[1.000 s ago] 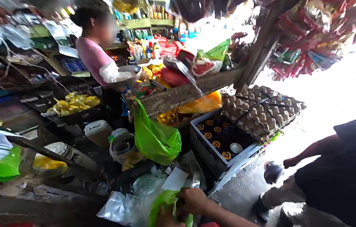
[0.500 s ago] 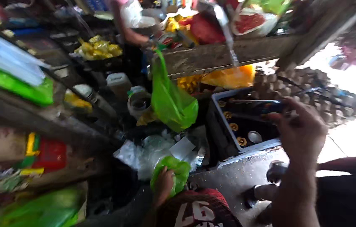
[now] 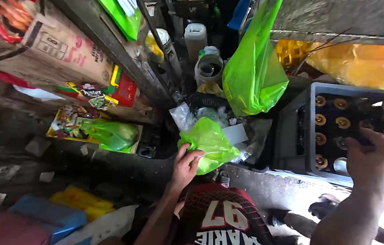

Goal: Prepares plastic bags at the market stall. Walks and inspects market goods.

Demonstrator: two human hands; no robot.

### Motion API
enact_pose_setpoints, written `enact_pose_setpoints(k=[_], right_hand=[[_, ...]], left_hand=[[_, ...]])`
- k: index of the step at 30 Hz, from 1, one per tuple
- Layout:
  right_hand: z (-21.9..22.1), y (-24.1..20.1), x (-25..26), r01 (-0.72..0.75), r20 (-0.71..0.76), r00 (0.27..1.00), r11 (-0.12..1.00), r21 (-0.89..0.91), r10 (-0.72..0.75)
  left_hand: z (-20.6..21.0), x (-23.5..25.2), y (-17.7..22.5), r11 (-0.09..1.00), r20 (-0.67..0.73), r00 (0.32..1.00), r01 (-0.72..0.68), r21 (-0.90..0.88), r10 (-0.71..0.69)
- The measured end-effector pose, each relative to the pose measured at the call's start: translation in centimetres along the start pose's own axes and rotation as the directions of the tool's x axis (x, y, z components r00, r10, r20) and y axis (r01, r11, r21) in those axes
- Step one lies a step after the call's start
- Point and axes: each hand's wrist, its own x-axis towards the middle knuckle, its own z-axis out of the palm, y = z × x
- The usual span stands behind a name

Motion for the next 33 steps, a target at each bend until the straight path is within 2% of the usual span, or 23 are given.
enact_pose_setpoints(k=[3, 6, 8, 10, 12, 14, 15, 17, 20, 22, 25, 26, 28, 30, 33], right_hand=[[0.6, -2.0, -1.8, 0.218, -0.091, 0.975, 0.959, 0.18, -0.205], [3.1, -5.8, -4.4, 0.408, 0.006, 0.888, 0.794, 0.45, -0.46], [6.0, -9.3, -6.5, 0.429, 0.154, 0.779, 0.696, 0.576, -0.608], [9.2, -13.1, -9.0, 0.418, 0.254, 0.635, 0.6, 0.682, -0.73], [12.5, -16.1, -12.1, 0.432, 0.254, 0.522, 0.509, 0.744, -0.814], [15.4, -18.4, -14.5, 0.368, 0.245, 0.472, 0.442, 0.818, -0.847], [16.7, -19.5, -15.3, 0.286, 0.258, 0.469, 0.422, 0.86, -0.845], [18.5, -21.5, -15.8, 0.173, 0.291, 0.513, 0.429, 0.887, -0.807], [20.8, -23.7, -14.8, 0.093, 0.321, 0.638, 0.484, 0.87, -0.7], [21.3, -26.5, -13.9, 0.041, 0.364, 0.7, 0.544, 0.838, -0.614], [21.9, -33.0, -14.0, -0.133, 0.489, 0.75, 0.622, 0.771, -0.446], [22.2, -35.4, -14.5, -0.209, 0.547, 0.745, 0.646, 0.735, -0.382], [23.3, -39.2, -15.9, -0.307, 0.65, 0.685, 0.679, 0.667, -0.328], [25.3, -41.6, -16.9, -0.318, 0.694, 0.617, 0.689, 0.652, -0.371], [27.7, -43.8, -17.3, -0.315, 0.683, 0.521, 0.629, 0.711, -0.511]], left_hand=[[-0.6, -0.6, 0.9, 1.0, -0.109, 0.994, -0.025, 0.005, 0.026], [-1.1, -0.6, 1.3, 1.0, -0.143, 0.99, -0.017, -0.022, 0.014], [-1.0, -0.1, 1.7, 0.996, -0.124, 0.992, 0.005, -0.084, -0.016], [-0.7, 0.7, 2.4, 0.98, -0.083, 0.994, 0.058, -0.193, -0.075], [-0.7, 1.3, 3.3, 0.949, -0.021, 0.989, 0.132, -0.285, -0.144], [-1.0, 1.9, 3.7, 0.938, 0.056, 0.981, 0.194, -0.288, -0.185], [-1.3, 2.3, 3.6, 0.944, 0.095, 0.974, 0.224, -0.244, -0.206], [-2.4, 2.9, 2.4, 0.957, 0.147, 0.961, 0.256, -0.139, -0.236], [-4.9, 3.7, -0.3, 0.968, 0.071, 0.97, 0.237, -0.084, -0.231], [-7.6, 4.5, -1.4, 0.957, 0.07, 0.955, 0.287, 0.035, -0.289], [-11.7, 5.8, -3.7, 0.911, 0.263, 0.875, 0.368, 0.186, -0.407], [-12.6, 5.9, -4.8, 0.909, 0.289, 0.865, 0.366, 0.198, -0.411], [-13.2, 5.6, -7.6, 0.94, 0.188, 0.922, 0.323, 0.112, -0.339], [-14.2, 5.3, -10.1, 0.935, 0.128, 0.927, 0.355, 0.0, -0.352], [-16.3, 5.2, -14.2, 0.892, 0.169, 0.886, 0.447, -0.066, -0.432]])
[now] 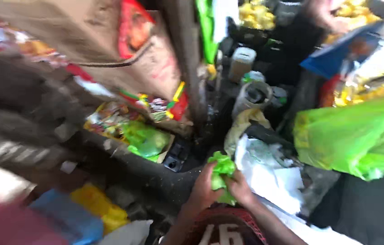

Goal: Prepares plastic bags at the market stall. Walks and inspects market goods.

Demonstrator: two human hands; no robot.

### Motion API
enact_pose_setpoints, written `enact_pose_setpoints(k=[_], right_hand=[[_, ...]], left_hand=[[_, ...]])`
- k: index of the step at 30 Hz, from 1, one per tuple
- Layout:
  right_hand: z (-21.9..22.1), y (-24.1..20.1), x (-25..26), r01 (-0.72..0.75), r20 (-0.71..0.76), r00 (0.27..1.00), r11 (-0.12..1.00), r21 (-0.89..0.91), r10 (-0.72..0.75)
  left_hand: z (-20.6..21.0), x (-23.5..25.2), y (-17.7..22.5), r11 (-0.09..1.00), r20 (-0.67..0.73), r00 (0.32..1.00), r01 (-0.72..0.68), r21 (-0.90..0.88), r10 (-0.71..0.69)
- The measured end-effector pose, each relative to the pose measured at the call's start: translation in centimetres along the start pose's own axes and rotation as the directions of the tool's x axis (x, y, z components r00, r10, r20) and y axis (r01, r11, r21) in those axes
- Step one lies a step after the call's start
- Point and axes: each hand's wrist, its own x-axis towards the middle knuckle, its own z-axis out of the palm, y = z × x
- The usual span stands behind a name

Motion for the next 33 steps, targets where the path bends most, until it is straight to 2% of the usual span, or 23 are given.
enact_pose_setpoints(k=[2, 4, 6, 7, 10, 12, 14, 16, 18, 20, 22, 23, 25, 27, 30, 32, 33], right_hand=[[1.0, 1.0, 0.5, 0.125, 0.051, 0.991, 0.991, -0.042, -0.123], [1.6, 2.1, 0.5, 0.243, 0.057, 0.97, 0.939, -0.244, -0.236], [1.4, 2.2, 0.3, 0.265, 0.122, 0.964, 0.833, -0.486, -0.236], [1.0, 2.1, 0.3, 0.281, 0.169, 0.96, 0.788, -0.548, -0.224], [-1.3, 1.7, 1.0, 0.357, 0.246, 0.934, 0.721, -0.594, -0.26], [-3.1, 1.7, 2.9, 0.382, 0.159, 0.921, 0.737, -0.557, -0.357], [-5.3, 1.6, 5.3, 0.392, 0.07, 0.907, 0.773, -0.498, -0.415], [-7.3, 1.2, 7.7, 0.404, 0.012, 0.894, 0.794, -0.454, -0.448], [-9.4, 0.6, 10.1, 0.417, -0.033, 0.882, 0.81, -0.413, -0.471], [-11.8, -0.1, 12.9, 0.417, -0.075, 0.876, 0.827, -0.376, -0.476], [-15.1, -0.7, 16.5, 0.354, -0.152, 0.89, 0.863, -0.36, -0.429], [-17.1, -0.8, 18.5, 0.289, -0.218, 0.897, 0.883, -0.37, -0.384], [-21.0, -0.5, 22.8, 0.113, -0.397, 0.871, 0.905, -0.41, -0.289], [-24.4, 0.4, 27.8, -0.141, -0.541, 0.833, 0.899, -0.414, -0.118], [-28.1, 4.8, 35.7, -0.481, -0.614, 0.768, 0.796, -0.368, 0.181], [-30.7, 8.1, 39.9, -0.589, -0.615, 0.734, 0.722, -0.364, 0.289], [-31.9, 9.6, 41.6, -0.626, -0.624, 0.712, 0.693, -0.358, 0.322]], left_hand=[[-1.0, 0.8, -2.0, 0.998, 0.038, 0.998, 0.043, -0.049, -0.041], [-1.7, 2.0, -3.6, 0.993, 0.038, 0.998, 0.053, -0.104, -0.049], [-2.0, 3.7, -5.0, 0.975, 0.027, 0.995, 0.103, -0.195, -0.1], [-1.9, 4.7, -5.1, 0.945, 0.039, 0.984, 0.177, -0.275, -0.172], [-1.2, 7.5, -2.9, 0.706, 0.181, 0.872, 0.477, -0.524, -0.455], [-0.1, 9.7, -1.3, 0.56, 0.282, 0.814, 0.56, -0.61, -0.507], [1.0, 12.2, -0.6, 0.495, 0.342, 0.803, 0.577, -0.65, -0.489], [1.2, 15.5, -0.7, 0.557, 0.403, 0.827, 0.562, -0.612, -0.392], [1.3, 19.5, -1.8, 0.661, 0.497, 0.841, 0.5, -0.56, -0.215], [1.5, 23.9, -3.4, 0.683, 0.593, 0.803, 0.464, -0.564, -0.056], [2.5, 29.4, -5.8, 0.637, 0.679, 0.733, 0.505, -0.582, 0.039], [3.5, 32.4, -7.3, 0.637, 0.705, 0.709, 0.527, -0.563, 0.036], [7.4, 38.5, -11.3, 0.729, 0.715, 0.695, 0.531, -0.433, -0.082], [12.9, 44.1, -16.7, 0.862, 0.717, 0.666, 0.469, -0.19, -0.204], [22.2, 49.3, -23.1, 0.962, 0.759, 0.602, 0.243, 0.122, -0.248], [28.5, 51.5, -24.4, 0.936, 0.764, 0.569, 0.027, 0.35, -0.302], [31.0, 52.6, -24.2, 0.88, 0.759, 0.543, -0.072, 0.47, -0.361]])
